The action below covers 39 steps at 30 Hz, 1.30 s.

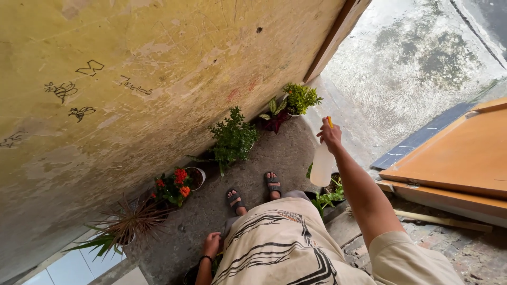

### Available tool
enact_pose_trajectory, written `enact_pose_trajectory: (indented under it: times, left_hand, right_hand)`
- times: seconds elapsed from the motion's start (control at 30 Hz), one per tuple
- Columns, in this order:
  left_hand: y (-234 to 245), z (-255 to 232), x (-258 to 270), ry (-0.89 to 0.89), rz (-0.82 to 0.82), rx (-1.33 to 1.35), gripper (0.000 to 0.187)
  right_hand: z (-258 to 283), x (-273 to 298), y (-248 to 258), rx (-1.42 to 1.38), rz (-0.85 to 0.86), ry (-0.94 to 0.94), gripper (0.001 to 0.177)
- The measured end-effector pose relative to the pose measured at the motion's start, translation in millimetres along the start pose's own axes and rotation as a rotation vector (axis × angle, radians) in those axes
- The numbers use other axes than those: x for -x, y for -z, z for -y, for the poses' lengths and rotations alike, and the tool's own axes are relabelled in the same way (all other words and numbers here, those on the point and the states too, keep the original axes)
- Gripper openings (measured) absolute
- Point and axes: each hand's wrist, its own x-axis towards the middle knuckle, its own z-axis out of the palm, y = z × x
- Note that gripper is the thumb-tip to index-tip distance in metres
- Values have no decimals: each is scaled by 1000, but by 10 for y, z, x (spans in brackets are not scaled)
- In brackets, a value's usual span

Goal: Watering various potted plants using a manual spray bottle in an outdoor alleyway.

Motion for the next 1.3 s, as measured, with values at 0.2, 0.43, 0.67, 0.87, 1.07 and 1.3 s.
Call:
enact_pose_trajectory:
  times: [0.2,0.43,0.67,0.87,1.07,1.3]
  left_hand:
    - [-165,-185,97,12,21,89,40]
    - [-345,-6,-123,-93,-28,-1,47]
    - [-172,47,-325,-22,45,-64,47]
    - [224,-509,-313,109,57,-71,37]
    - [387,-884,-299,-44,71,10,34]
    - [320,-1080,-237,-61,30,-12,33]
  right_hand:
    - [73,-301,239,60,73,68,53]
    - [380,-448,449,83,124,56,51]
    - [575,-523,597,66,192,64,46]
    - [699,-295,638,59,272,44,47]
    - [646,-210,623,140,159,-11,58]
    - [551,-347,634,72,177,-9,55]
